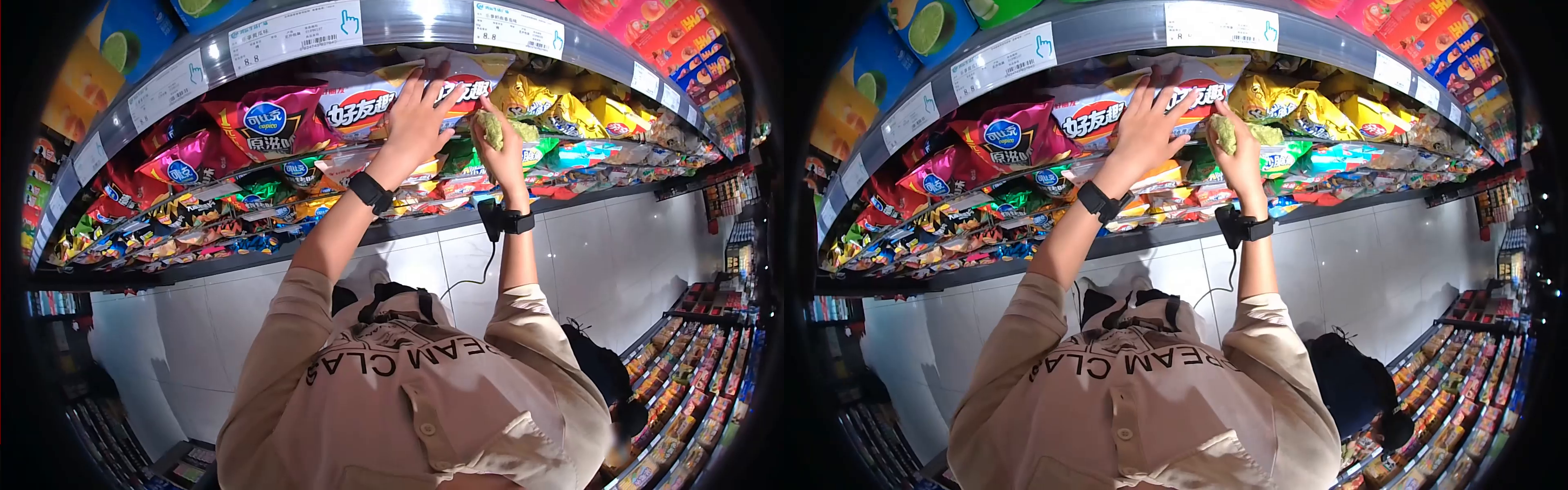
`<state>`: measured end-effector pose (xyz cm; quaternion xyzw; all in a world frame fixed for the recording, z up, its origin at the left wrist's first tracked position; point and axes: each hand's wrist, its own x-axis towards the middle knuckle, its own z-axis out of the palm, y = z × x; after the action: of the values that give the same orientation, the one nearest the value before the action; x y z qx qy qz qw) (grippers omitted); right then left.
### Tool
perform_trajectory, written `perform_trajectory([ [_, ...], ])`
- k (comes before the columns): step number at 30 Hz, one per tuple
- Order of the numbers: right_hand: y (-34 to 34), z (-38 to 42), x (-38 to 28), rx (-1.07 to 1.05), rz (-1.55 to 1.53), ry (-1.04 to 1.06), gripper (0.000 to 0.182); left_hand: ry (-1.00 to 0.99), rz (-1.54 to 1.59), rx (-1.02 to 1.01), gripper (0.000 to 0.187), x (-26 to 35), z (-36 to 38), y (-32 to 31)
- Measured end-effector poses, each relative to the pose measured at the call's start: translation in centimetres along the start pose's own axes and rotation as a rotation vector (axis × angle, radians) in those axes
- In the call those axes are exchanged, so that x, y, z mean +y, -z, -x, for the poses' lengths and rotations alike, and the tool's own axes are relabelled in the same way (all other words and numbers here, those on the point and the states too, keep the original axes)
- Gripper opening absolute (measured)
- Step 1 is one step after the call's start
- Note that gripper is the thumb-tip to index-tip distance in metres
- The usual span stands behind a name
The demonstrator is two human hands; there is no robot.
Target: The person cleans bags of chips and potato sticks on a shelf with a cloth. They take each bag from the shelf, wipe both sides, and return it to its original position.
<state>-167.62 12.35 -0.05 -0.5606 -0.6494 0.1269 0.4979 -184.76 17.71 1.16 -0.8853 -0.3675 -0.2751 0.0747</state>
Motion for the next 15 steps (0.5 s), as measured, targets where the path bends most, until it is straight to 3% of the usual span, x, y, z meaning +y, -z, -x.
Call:
perform_trajectory([
  [2,0.7,0.9,-0.8,-0.078,0.066,-0.003,0.042,0.010,-0.004,-0.029,0.073,0.3,-0.2,0.1],
  [5,0.3,2.5,-1.6,-0.116,0.017,0.023,0.042,0.050,-0.118,0.117,0.058,1.3,1.1,1.2],
  [8,-0.4,4.3,-3.8,-0.065,-0.046,0.003,0.038,0.050,0.596,0.219,0.018,0.2,4.4,2.8],
  [10,-1.4,5.8,-4.0,-0.012,-0.256,-0.163,0.035,0.104,0.640,0.315,0.017,-0.9,9.1,3.1],
  [12,-2.6,7.3,-2.9,0.001,-0.296,-0.276,0.023,0.289,0.487,0.278,0.018,-1.7,14.9,4.2],
  [14,-3.8,8.4,-1.5,-0.217,-0.313,-0.550,0.018,0.407,0.353,0.186,0.020,-2.8,20.6,5.0],
  [15,-4.9,9.4,0.3,-0.346,-0.257,-0.512,0.017,0.510,0.328,0.208,0.019,-3.2,23.8,5.1],
])
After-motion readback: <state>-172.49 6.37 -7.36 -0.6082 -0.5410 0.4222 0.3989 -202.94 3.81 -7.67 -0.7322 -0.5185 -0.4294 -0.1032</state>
